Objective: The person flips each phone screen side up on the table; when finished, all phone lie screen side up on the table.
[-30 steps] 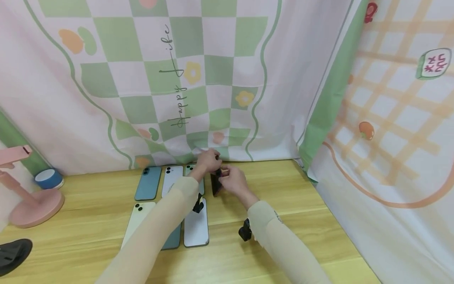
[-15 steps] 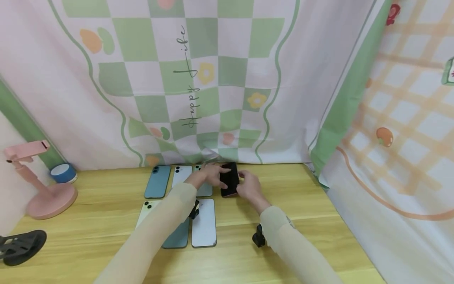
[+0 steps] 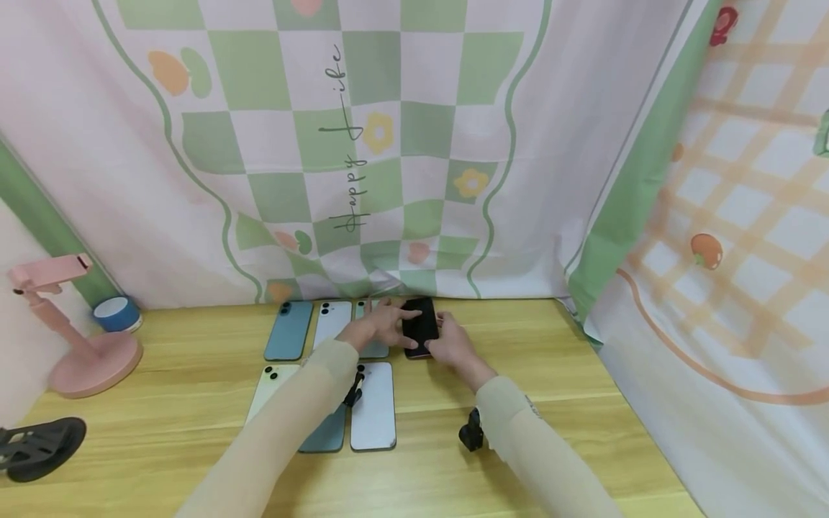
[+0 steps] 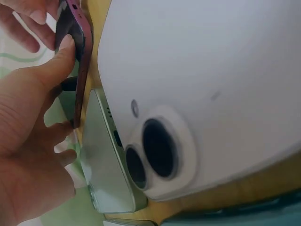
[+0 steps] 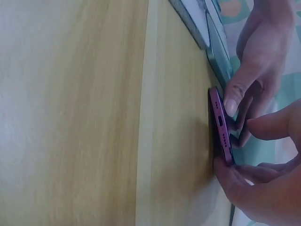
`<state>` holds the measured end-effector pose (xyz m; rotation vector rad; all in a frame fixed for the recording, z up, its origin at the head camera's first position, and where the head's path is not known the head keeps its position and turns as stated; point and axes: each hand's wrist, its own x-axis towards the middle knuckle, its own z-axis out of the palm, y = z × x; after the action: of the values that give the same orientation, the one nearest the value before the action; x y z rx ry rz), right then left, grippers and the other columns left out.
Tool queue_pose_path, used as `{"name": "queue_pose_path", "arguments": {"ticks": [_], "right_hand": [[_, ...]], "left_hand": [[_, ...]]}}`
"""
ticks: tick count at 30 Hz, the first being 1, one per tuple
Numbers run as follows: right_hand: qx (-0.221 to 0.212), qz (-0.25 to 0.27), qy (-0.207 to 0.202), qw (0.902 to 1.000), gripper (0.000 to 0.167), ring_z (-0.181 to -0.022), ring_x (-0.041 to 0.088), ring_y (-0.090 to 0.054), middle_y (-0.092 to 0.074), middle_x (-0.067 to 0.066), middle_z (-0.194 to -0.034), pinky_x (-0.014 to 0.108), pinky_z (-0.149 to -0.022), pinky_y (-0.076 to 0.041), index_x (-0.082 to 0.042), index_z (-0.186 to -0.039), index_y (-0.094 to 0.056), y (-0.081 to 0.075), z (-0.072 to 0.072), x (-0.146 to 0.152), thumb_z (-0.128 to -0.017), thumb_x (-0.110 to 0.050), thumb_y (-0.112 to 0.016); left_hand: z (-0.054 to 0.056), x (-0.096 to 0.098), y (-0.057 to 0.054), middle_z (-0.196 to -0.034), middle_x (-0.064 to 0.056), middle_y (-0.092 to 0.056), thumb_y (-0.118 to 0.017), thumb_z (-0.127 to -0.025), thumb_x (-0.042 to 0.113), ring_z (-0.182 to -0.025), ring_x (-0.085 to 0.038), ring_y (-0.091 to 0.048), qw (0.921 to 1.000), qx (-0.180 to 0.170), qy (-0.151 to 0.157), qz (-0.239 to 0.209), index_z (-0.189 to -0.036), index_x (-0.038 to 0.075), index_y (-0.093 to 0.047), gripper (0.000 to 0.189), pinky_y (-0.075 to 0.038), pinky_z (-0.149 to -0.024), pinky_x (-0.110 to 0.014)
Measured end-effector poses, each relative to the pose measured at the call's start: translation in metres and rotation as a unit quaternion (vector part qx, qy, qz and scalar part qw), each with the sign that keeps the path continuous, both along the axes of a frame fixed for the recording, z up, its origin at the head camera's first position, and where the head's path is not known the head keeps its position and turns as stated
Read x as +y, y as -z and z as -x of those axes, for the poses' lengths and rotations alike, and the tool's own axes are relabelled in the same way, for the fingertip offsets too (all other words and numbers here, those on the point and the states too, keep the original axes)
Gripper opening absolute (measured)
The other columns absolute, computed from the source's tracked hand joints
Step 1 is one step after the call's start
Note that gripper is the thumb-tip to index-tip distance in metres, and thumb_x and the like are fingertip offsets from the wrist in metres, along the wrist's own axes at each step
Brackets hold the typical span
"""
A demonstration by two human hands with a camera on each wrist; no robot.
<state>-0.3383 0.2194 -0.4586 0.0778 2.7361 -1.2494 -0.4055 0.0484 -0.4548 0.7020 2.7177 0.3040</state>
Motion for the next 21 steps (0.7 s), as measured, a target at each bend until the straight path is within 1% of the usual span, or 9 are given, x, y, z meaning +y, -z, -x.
{"name": "queue_pose_path", "arguments": {"ticks": [7, 12, 14, 15, 16, 18, 21], "right_hand": [[-0.04, 0.035, -0.01, 0.9986, 0.076, -0.15, 0.049, -0.037, -0.032, 0.035, -0.163, 0.058, -0.127, -0.031, 0.01, -0.159, -0.017, -0.004, -0.002, -0.005, -0.096, -0.001, -0.059], [-0.057, 0.019, -0.013, 0.9981, 0.074, -0.151, 0.05, -0.035, -0.031, 0.037, -0.162, 0.059, -0.127, -0.031, 0.01, -0.159, -0.017, -0.007, -0.003, -0.007, -0.099, -0.004, -0.057], [-0.061, 0.004, -0.013, 0.998, 0.072, -0.15, 0.051, -0.036, -0.031, 0.037, -0.163, 0.059, -0.126, -0.032, 0.008, -0.159, -0.019, -0.007, -0.003, -0.009, -0.101, -0.008, -0.056], [-0.061, -0.004, -0.012, 0.9981, 0.071, -0.151, 0.051, -0.034, -0.03, 0.036, -0.163, 0.06, -0.125, -0.033, 0.008, -0.16, -0.02, -0.007, -0.003, -0.009, -0.102, -0.01, -0.055], [-0.054, -0.014, -0.01, 0.9984, 0.069, -0.15, 0.052, -0.034, -0.033, 0.036, -0.162, 0.06, -0.124, -0.033, 0.007, -0.16, -0.022, -0.008, -0.003, -0.01, -0.102, -0.011, -0.055], [-0.018, -0.043, -0.014, 0.9988, 0.066, -0.146, 0.051, -0.04, -0.04, 0.036, -0.158, 0.06, -0.121, -0.038, 0.007, -0.158, -0.028, -0.008, -0.002, -0.012, -0.101, -0.013, -0.056], [0.055, -0.071, -0.027, 0.9956, 0.061, -0.141, 0.049, -0.048, -0.049, 0.034, -0.152, 0.059, -0.118, -0.043, 0.008, -0.154, -0.037, -0.008, 0.0, -0.016, -0.101, -0.012, -0.058]], "left_hand": [[-0.001, 0.003, 0.001, -0.176, -0.001, -0.022, -0.064, -0.094, 0.063, -0.165, -0.035, -0.012, 0.9994, 0.015, -0.004, 0.031, -0.16, 0.045, -0.034, 0.074, -0.003, -0.131, -0.068], [-0.002, 0.003, 0.002, -0.176, 0.001, -0.021, -0.063, -0.094, 0.065, -0.165, -0.032, -0.013, 0.9991, 0.017, -0.007, 0.037, -0.159, 0.046, -0.035, 0.073, -0.003, -0.131, -0.066], [-0.002, 0.002, 0.001, -0.176, 0.001, -0.022, -0.063, -0.095, 0.063, -0.165, -0.033, -0.014, 0.9993, 0.014, -0.005, 0.033, -0.159, 0.044, -0.036, 0.072, -0.004, -0.131, -0.067], [-0.002, 0.0, 0.0, -0.176, 0.001, -0.022, -0.063, -0.096, 0.062, -0.165, -0.033, -0.014, 0.9997, 0.01, -0.004, 0.024, -0.16, 0.043, -0.036, 0.072, -0.004, -0.131, -0.067], [0.0, -0.002, 0.0, -0.176, 0.0, -0.022, -0.064, -0.096, 0.06, -0.165, -0.033, -0.015, 0.9999, 0.005, -0.002, 0.01, -0.16, 0.042, -0.036, 0.072, -0.004, -0.131, -0.068], [0.003, -0.008, -0.001, -0.175, -0.001, -0.025, -0.065, -0.098, 0.054, -0.164, -0.034, -0.018, 0.9998, -0.002, -0.003, -0.021, -0.16, 0.038, -0.038, 0.07, -0.004, -0.13, -0.069], [0.011, -0.019, -0.004, -0.171, -0.003, -0.035, -0.069, -0.098, 0.041, -0.16, -0.033, -0.03, 0.9986, 0.015, -0.005, -0.05, -0.16, 0.032, -0.041, 0.068, -0.011, -0.131, -0.067]]}}
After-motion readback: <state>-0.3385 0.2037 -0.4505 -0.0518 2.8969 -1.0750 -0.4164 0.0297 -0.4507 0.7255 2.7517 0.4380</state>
